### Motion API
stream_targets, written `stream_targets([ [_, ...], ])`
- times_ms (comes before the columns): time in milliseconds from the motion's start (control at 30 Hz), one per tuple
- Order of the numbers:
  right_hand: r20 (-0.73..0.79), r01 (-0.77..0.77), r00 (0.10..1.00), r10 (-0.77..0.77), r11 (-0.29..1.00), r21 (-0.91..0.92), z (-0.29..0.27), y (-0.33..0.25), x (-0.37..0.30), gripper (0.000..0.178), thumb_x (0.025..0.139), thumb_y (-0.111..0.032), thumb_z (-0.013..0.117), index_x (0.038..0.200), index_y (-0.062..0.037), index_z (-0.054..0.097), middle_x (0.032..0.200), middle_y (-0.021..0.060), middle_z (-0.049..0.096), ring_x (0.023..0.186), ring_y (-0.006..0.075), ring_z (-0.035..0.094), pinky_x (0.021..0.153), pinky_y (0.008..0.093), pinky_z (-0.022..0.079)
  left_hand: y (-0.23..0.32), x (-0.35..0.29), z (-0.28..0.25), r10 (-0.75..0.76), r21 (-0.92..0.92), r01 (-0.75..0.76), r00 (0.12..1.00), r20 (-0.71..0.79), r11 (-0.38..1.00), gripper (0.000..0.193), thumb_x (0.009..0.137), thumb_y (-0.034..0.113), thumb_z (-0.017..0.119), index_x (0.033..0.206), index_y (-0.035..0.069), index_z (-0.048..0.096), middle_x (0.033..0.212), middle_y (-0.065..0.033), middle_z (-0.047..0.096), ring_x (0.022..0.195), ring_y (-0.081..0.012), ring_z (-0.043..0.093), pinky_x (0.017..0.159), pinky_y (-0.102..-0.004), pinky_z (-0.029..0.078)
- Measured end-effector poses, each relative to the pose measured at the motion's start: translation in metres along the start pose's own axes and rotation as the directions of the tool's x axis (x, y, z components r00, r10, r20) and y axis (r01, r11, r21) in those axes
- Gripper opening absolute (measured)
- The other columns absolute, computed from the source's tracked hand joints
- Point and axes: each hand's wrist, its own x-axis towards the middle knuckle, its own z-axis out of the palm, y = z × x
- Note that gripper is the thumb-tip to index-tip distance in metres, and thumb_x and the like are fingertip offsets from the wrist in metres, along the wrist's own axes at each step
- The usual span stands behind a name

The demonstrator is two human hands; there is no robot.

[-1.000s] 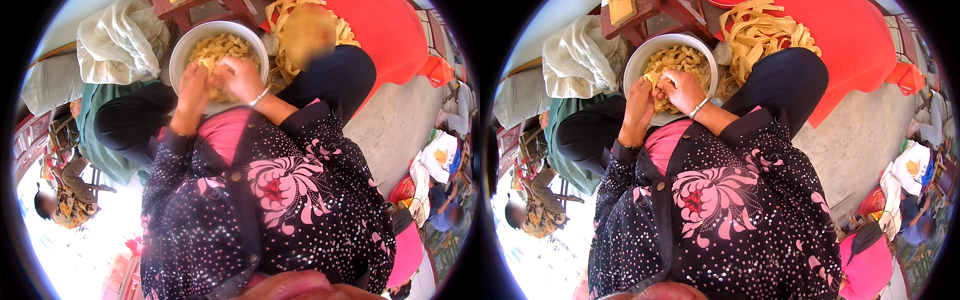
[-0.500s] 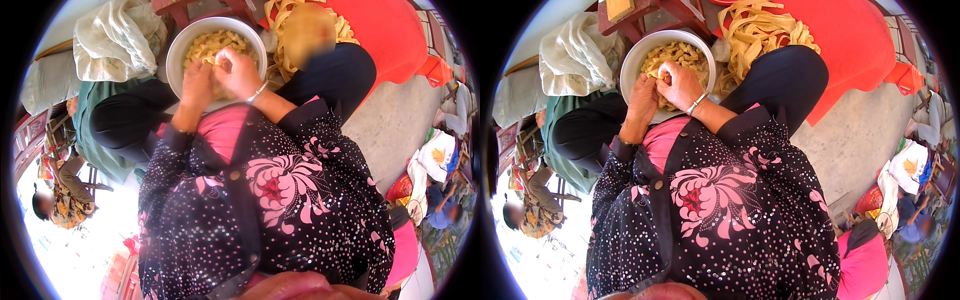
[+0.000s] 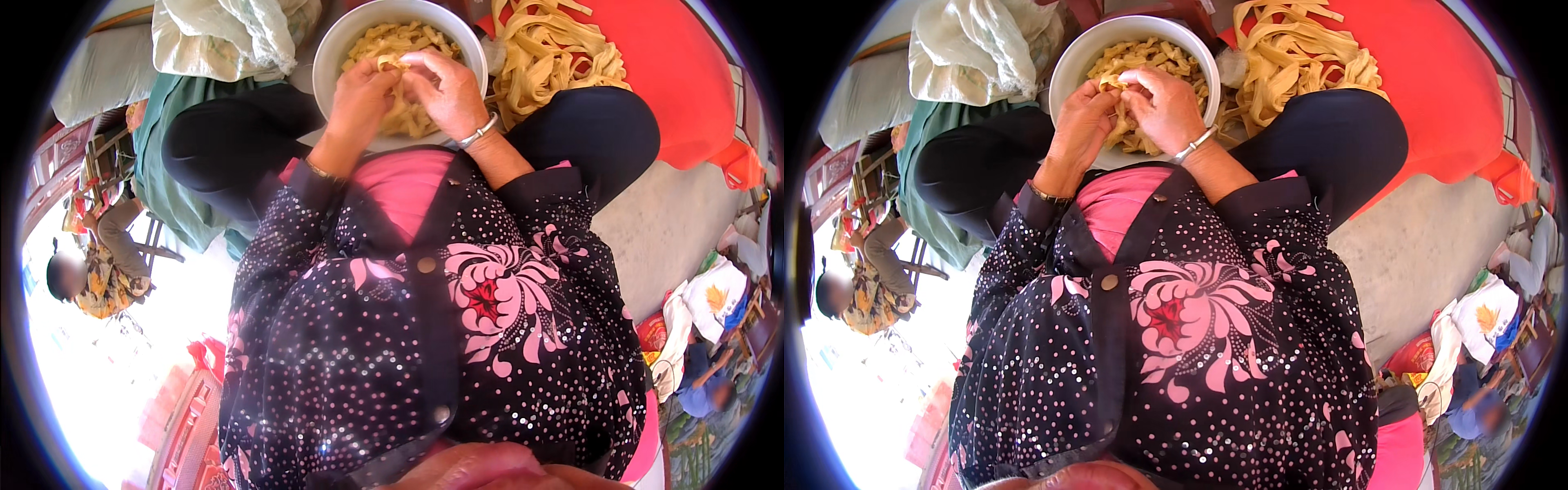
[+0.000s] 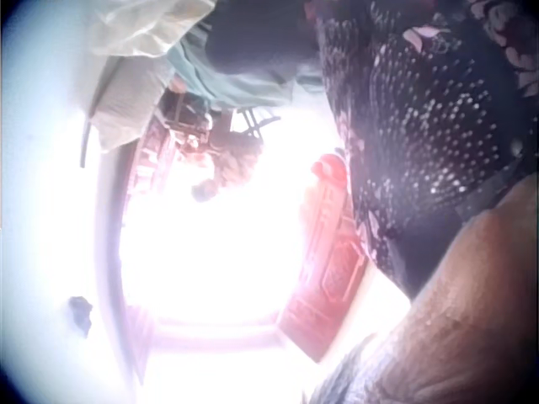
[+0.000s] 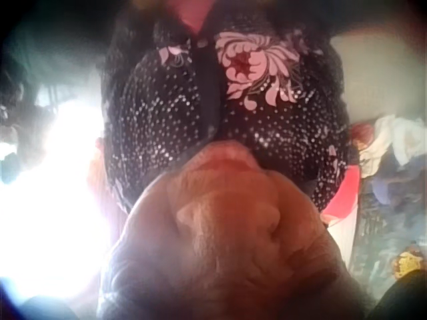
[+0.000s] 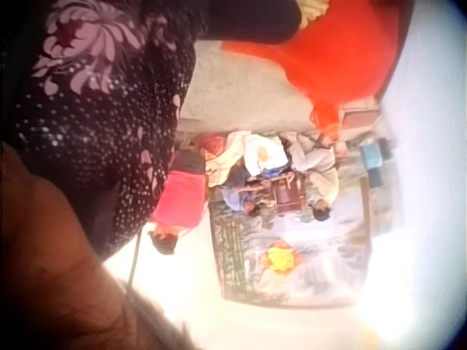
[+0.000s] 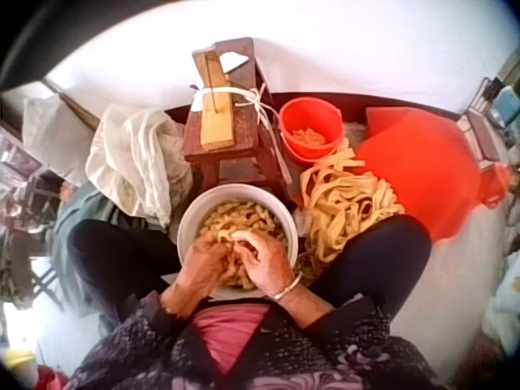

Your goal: The person picks up long strips of dough, ties them into small knots or twists by hand, and places them into a large bowl.

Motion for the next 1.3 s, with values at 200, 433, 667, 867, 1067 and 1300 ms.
stream_targets([
  [200,0.135,0.139,0.985,-0.109,0.960,-0.242,-0.006,-0.001,0.003,0.017,0.079,-0.001,0.065,0.095,-0.0033,0.063,0.082,0.0080,0.062,0.077,0.0191,0.062,0.067,0.0262,0.048,-0.009,0.002,-0.006,-0.008,0.121,0.004,0.999,0.034,0.993,0.012,0.089,0.002,0.051,0.100,-0.002,0.055,0.089,-0.0077,0.061,0.074,-0.0113,0.062,0.060,-0.0215,0.049],
  [433,0.057,-0.051,0.997,0.059,0.990,-0.135,0.002,0.005,0.002,0.007,0.075,-0.009,0.066,0.077,-0.0052,0.061,0.077,0.0085,0.062,0.071,0.0277,0.062,0.062,0.0338,0.048,0.002,-0.010,0.008,0.048,0.208,-0.043,0.999,-0.020,0.977,0.013,0.082,0.003,0.056,0.094,-0.002,0.057,0.070,-0.0063,0.064,0.053,-0.0051,0.055,0.043,-0.0167,0.037],
  [667,0.116,0.194,0.979,-0.167,0.938,-0.288,-0.001,0.006,0.002,0.009,0.077,-0.002,0.066,0.085,-0.0032,0.063,0.072,0.0078,0.059,0.067,0.0178,0.061,0.060,0.0272,0.046,0.000,-0.005,-0.003,0.021,0.254,-0.028,0.999,0.031,0.967,0.015,0.080,-0.001,0.055,0.095,-0.003,0.056,0.072,-0.0082,0.064,0.057,-0.0074,0.060,0.043,-0.0171,0.038],
  [867,0.188,-0.046,0.980,0.057,0.997,-0.059,-0.001,0.018,0.001,0.005,0.081,-0.003,0.065,0.085,-0.0034,0.064,0.072,0.0029,0.060,0.061,0.0120,0.060,0.059,0.0241,0.047,0.001,-0.009,0.001,0.014,0.309,-0.017,1.000,0.012,0.951,0.016,0.083,0.002,0.053,0.097,-0.002,0.056,0.072,-0.0055,0.064,0.056,-0.0055,0.056,0.046,-0.0165,0.038],
  [1067,0.251,-0.374,0.906,0.340,0.921,0.105,-0.006,0.020,0.007,0.024,0.081,-0.011,0.069,0.102,-0.0035,0.059,0.073,-0.0019,0.059,0.062,0.0055,0.057,0.054,0.0208,0.048,-0.006,-0.005,-0.002,0.047,0.442,-0.064,0.998,0.049,0.895,0.017,0.083,0.000,0.052,0.100,-0.003,0.054,0.077,-0.0058,0.064,0.061,-0.0088,0.060,0.053,-0.0184,0.043],
  [1300,0.300,-0.359,0.893,0.334,0.933,0.029,-0.006,0.026,0.007,0.023,0.075,-0.018,0.071,0.090,-0.0019,0.063,0.068,0.0036,0.064,0.057,0.0079,0.057,0.055,0.0239,0.047,0.000,-0.007,0.000,0.055,0.587,-0.104,0.993,0.101,0.803,0.018,0.082,-0.002,0.052,0.099,0.001,0.047,0.080,-0.0073,0.063,0.062,-0.0111,0.061,0.056,-0.0211,0.046],
])
